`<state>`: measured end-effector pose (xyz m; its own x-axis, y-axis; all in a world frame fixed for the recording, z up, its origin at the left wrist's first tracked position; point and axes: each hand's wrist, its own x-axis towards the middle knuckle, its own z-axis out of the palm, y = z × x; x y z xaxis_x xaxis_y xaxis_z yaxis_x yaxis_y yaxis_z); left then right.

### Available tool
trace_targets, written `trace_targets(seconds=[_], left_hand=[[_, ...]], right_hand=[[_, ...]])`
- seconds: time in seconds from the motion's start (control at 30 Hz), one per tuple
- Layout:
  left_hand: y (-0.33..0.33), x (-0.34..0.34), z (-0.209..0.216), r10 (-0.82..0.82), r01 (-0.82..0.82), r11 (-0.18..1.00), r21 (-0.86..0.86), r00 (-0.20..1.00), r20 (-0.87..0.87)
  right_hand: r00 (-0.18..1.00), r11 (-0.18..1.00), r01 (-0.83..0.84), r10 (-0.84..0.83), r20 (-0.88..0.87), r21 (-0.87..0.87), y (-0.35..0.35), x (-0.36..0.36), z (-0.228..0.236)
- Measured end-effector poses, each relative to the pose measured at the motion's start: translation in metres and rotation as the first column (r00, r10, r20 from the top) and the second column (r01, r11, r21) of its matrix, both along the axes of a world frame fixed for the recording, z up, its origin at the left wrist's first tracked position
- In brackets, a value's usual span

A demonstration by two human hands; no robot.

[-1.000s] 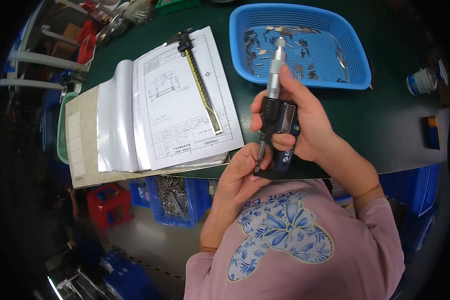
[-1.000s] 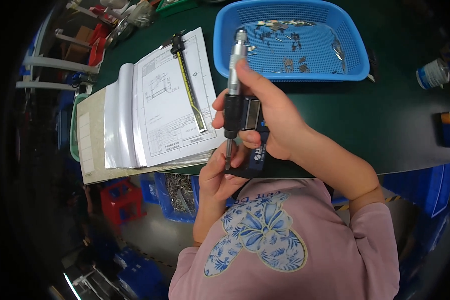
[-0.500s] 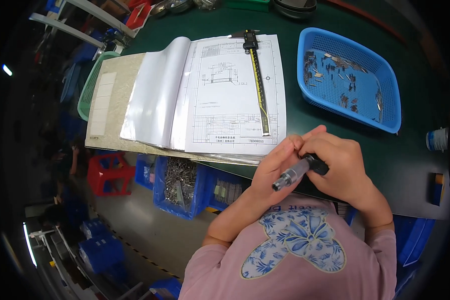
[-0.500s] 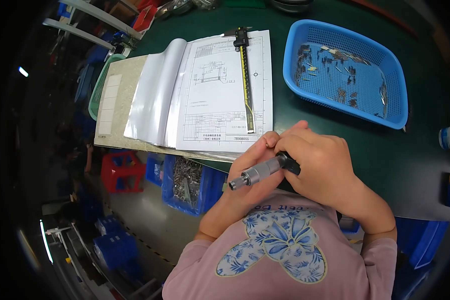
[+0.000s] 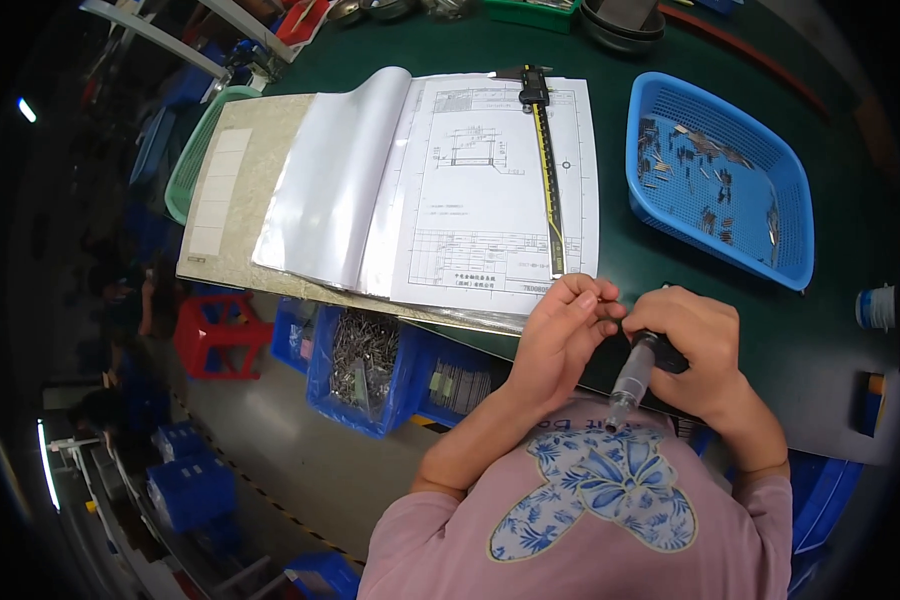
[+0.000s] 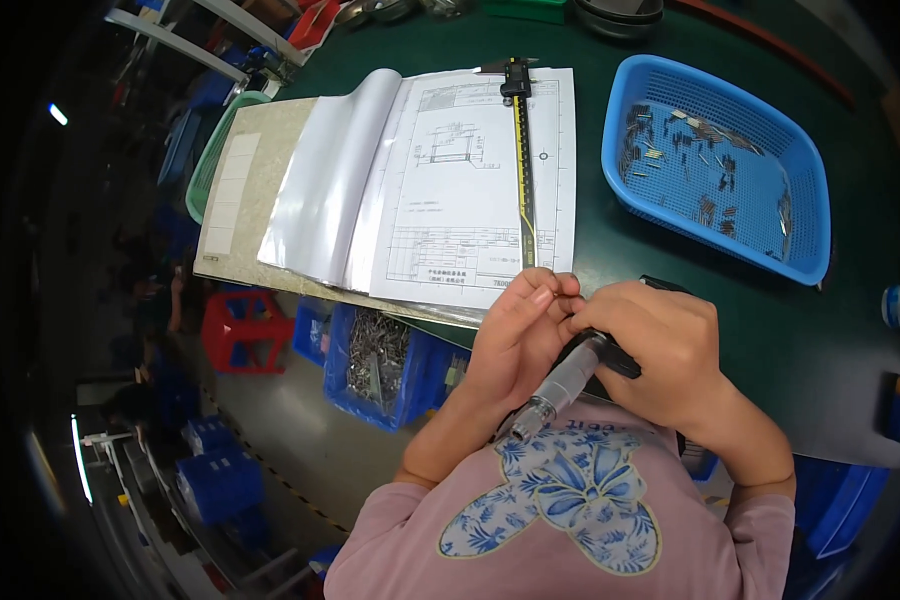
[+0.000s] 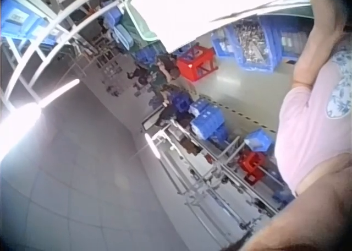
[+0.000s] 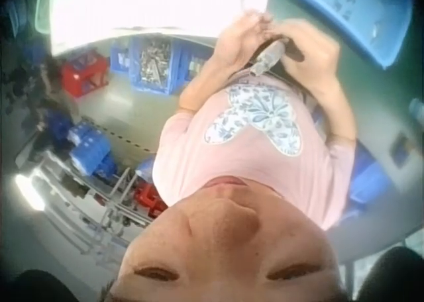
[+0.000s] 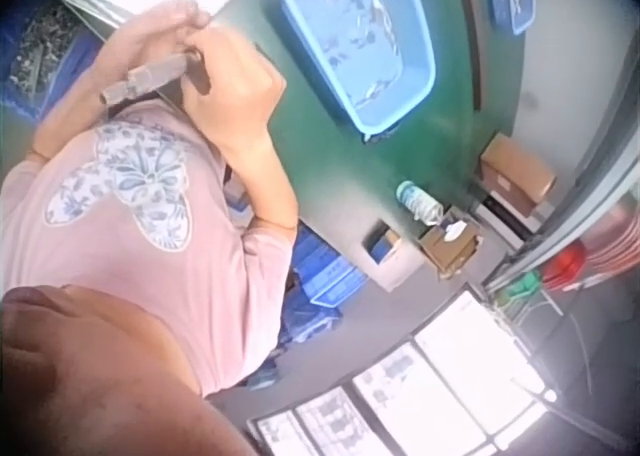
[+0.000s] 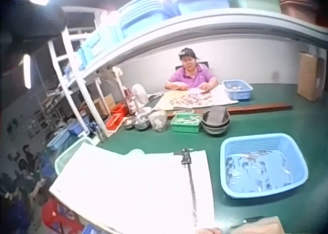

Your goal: Measuring small metal hardware components using a digital caliper and a micrometer while referring to technical drawings.

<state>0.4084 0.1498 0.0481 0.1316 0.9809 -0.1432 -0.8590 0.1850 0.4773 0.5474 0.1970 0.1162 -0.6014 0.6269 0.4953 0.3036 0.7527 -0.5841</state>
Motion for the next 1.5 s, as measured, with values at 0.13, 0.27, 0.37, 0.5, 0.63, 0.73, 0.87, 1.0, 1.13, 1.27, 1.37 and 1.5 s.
trace_targets(seconds=[0.13,0.27,0.37,0.5,0.63,0.73,0.87,1.0,1.13,1.27,1.37,1.5], left_hand=[[-0.005,-0.003,0.008,-0.18,0.192,0.978,-0.083,0.975,0.128],[-0.006,0.001,0.012,-0.286,0.3,0.948,-0.103,0.95,0.128],[-0.003,0.0,0.008,-0.267,0.285,0.952,-0.109,0.951,0.156],[0.002,-0.004,0.008,-0.236,0.276,0.952,-0.133,0.938,0.253],[0.013,-0.033,0.018,-0.046,0.047,0.991,-0.126,0.999,0.015],[0.024,-0.067,0.023,0.261,-0.272,0.962,-0.003,0.928,-0.264],[0.032,-0.094,0.01,0.407,-0.422,0.906,0.019,0.858,-0.314],[0.034,-0.091,0.007,0.477,-0.513,0.859,0.009,0.793,-0.378],[0.037,-0.088,0.008,0.476,-0.554,0.832,-0.01,0.723,-0.501],[0.031,-0.091,0.007,0.479,-0.557,0.83,-0.025,0.735,-0.48],[0.032,-0.091,0.009,0.483,-0.561,0.827,-0.029,0.736,-0.475],[0.03,-0.091,0.007,0.483,-0.544,0.839,-0.006,0.749,-0.453]], right_hand=[[0.997,0.999,0.016,-0.013,-0.073,0.044,0.004,-0.001,0.003],[0.999,0.997,0.001,0.002,-0.042,0.08,0.005,-0.003,0.0],[1.0,0.995,-0.015,0.015,0.0,0.096,0.006,-0.006,0.001],[0.999,0.999,-0.033,0.034,-0.043,0.017,0.01,-0.01,-0.004],[0.994,0.98,0.107,-0.109,-0.004,-0.168,0.029,-0.001,0.022],[0.918,0.926,0.359,-0.373,0.134,0.116,0.073,0.024,0.043],[0.699,0.635,0.4,-0.678,0.228,0.661,0.195,0.078,0.025],[0.542,0.673,0.73,-0.676,0.499,0.119,0.303,0.114,0.001],[0.514,0.751,0.64,-0.577,0.635,0.164,0.373,0.149,-0.062],[0.567,0.795,0.605,-0.407,0.716,-0.027,0.375,0.125,-0.085],[0.631,0.651,0.682,-0.295,0.718,-0.333,0.37,0.112,-0.072],[0.665,0.714,0.619,-0.254,0.702,-0.328,0.381,0.127,-0.088]])
